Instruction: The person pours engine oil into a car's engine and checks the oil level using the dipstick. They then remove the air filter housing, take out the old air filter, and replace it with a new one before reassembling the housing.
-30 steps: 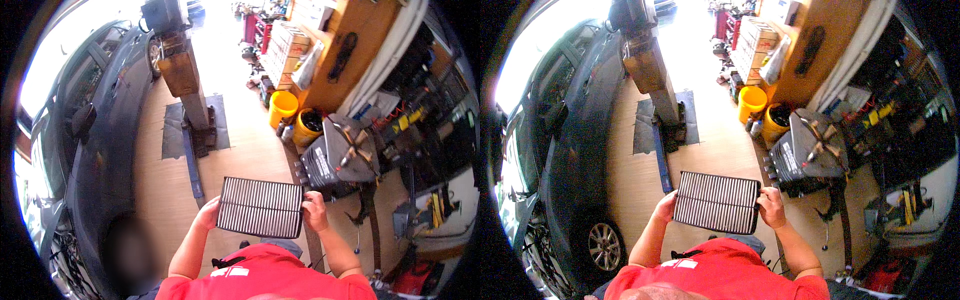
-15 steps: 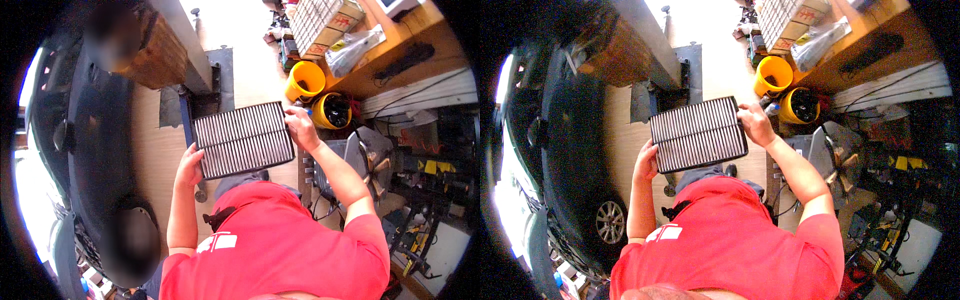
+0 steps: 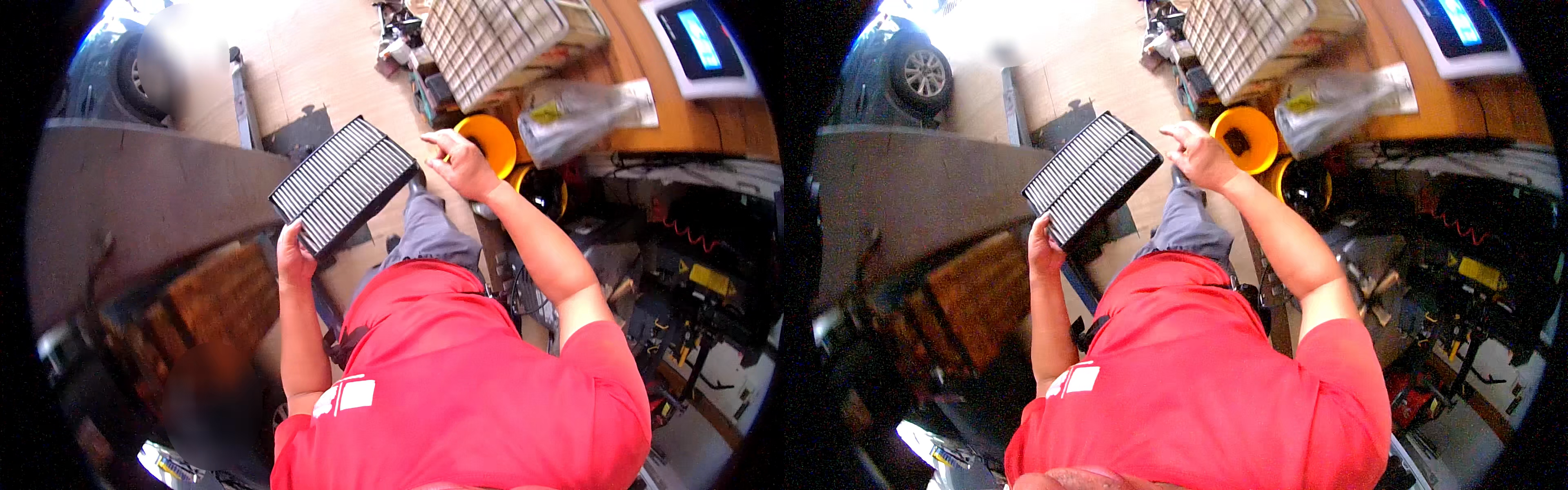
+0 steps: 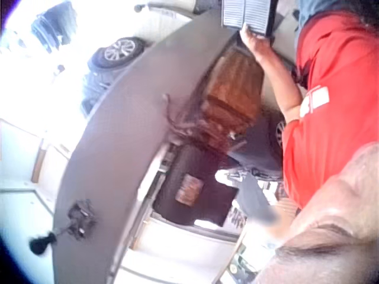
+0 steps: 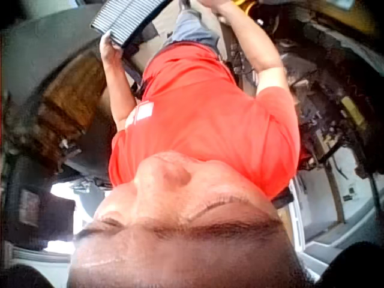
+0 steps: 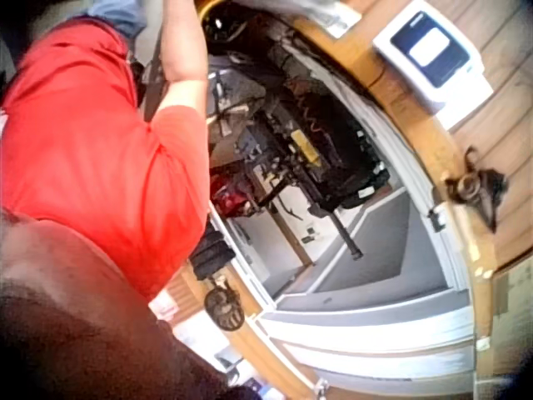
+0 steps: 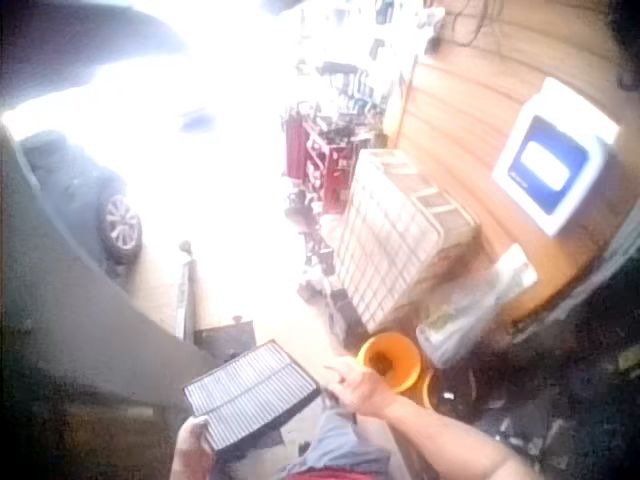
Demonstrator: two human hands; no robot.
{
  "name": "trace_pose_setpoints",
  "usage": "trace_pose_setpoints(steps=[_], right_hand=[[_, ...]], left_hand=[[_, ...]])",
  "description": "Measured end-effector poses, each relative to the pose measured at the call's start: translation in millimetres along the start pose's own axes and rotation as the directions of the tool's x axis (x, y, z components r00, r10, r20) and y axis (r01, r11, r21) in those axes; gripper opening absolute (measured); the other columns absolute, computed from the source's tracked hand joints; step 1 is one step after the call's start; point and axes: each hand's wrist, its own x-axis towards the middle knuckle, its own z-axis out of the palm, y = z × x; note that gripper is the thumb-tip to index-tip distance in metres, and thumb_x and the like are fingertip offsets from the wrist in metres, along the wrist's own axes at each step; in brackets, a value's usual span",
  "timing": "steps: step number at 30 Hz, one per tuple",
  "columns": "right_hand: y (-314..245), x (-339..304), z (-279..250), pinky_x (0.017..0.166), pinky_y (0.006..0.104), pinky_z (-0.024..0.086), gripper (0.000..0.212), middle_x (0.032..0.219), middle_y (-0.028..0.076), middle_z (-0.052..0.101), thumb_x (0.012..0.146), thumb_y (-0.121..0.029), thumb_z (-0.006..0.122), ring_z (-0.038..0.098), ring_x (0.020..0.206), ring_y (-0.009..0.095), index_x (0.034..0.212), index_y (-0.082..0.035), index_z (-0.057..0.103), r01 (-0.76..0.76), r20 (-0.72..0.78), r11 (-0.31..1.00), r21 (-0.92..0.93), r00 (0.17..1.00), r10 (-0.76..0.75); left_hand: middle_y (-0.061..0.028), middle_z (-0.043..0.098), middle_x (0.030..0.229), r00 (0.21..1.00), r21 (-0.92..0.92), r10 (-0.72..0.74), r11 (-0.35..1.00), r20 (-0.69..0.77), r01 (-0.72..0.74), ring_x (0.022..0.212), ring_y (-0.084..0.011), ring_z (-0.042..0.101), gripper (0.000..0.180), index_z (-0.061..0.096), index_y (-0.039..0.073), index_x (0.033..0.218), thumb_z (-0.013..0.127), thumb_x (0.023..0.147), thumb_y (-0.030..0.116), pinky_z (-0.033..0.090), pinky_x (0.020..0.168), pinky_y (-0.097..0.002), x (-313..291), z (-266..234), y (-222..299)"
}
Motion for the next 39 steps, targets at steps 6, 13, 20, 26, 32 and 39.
trace_pose_setpoints(steps=[6,13,20,26,32,39], right_hand=[[43,183,-18,0.084,0.0397,0.048,0.040,0.103,0.019,0.059,0.079,-0.014,0.066,0.059,0.095,0.033,0.116,-0.003,0.055,0.105,0.168,0.993,-0.050,0.981,-0.095],[55,369,-4,0.089,0.0409,0.047,0.042,0.113,0.017,0.057,0.083,-0.027,0.065,0.056,0.104,0.035,0.118,-0.007,0.055,0.150,0.593,0.952,-0.268,0.804,0.041],[85,546,6,0.087,0.0425,0.047,0.040,0.108,0.019,0.057,0.084,-0.029,0.065,0.057,0.102,0.036,0.116,-0.007,0.056,0.291,0.768,0.939,-0.180,0.638,-0.050],[111,703,-25,0.089,0.0420,0.046,0.042,0.108,0.020,0.058,0.082,-0.026,0.066,0.056,0.104,0.036,0.115,-0.003,0.056,0.304,0.860,0.917,-0.257,0.504,0.074],[112,816,-44,0.088,0.0431,0.046,0.042,0.109,0.019,0.058,0.082,-0.028,0.065,0.056,0.105,0.036,0.116,-0.005,0.056,0.351,0.855,0.925,-0.144,0.515,-0.063],[126,965,-17,0.086,0.0428,0.047,0.043,0.109,0.020,0.060,0.079,-0.026,0.068,0.058,0.101,0.037,0.114,-0.003,0.057,0.600,0.942,0.797,0.065,0.228,-0.248]], left_hand=[[-0.0184,0.061,0.113,0.989,-0.036,0.122,0.991,-0.082,-0.125,0.102,-0.0291,0.063,0.034,0.050,-0.007,0.117,0.050,0.085,0.006,0.051,0.092,-0.0436,159,60,67],[-0.0161,0.063,0.107,0.950,-0.084,0.216,0.967,-0.226,-0.239,0.096,-0.0270,0.065,0.030,0.050,-0.007,0.114,0.047,0.087,0.007,0.055,0.087,-0.0406,263,111,159],[-0.0149,0.063,0.109,0.903,-0.111,0.341,0.919,-0.262,-0.379,0.098,-0.0266,0.064,0.035,0.050,-0.006,0.118,0.047,0.085,0.008,0.054,0.088,-0.0413,401,155,233],[-0.0148,0.062,0.110,0.883,-0.110,0.368,0.904,-0.292,-0.413,0.097,-0.0267,0.064,0.035,0.049,-0.006,0.119,0.047,0.086,0.006,0.054,0.088,-0.0399,533,212,311],[-0.0106,0.063,0.107,0.768,0.017,0.524,0.830,-0.367,-0.558,0.094,-0.0218,0.064,0.032,0.051,-0.002,0.116,0.051,0.086,0.007,0.053,0.085,-0.0366,590,252,370],[-0.0072,0.063,0.104,0.466,0.057,0.625,0.633,-0.627,-0.772,0.091,-0.0207,0.063,0.035,0.051,0.000,0.118,0.054,0.084,0.008,0.053,0.082,-0.0358,608,263,351]])
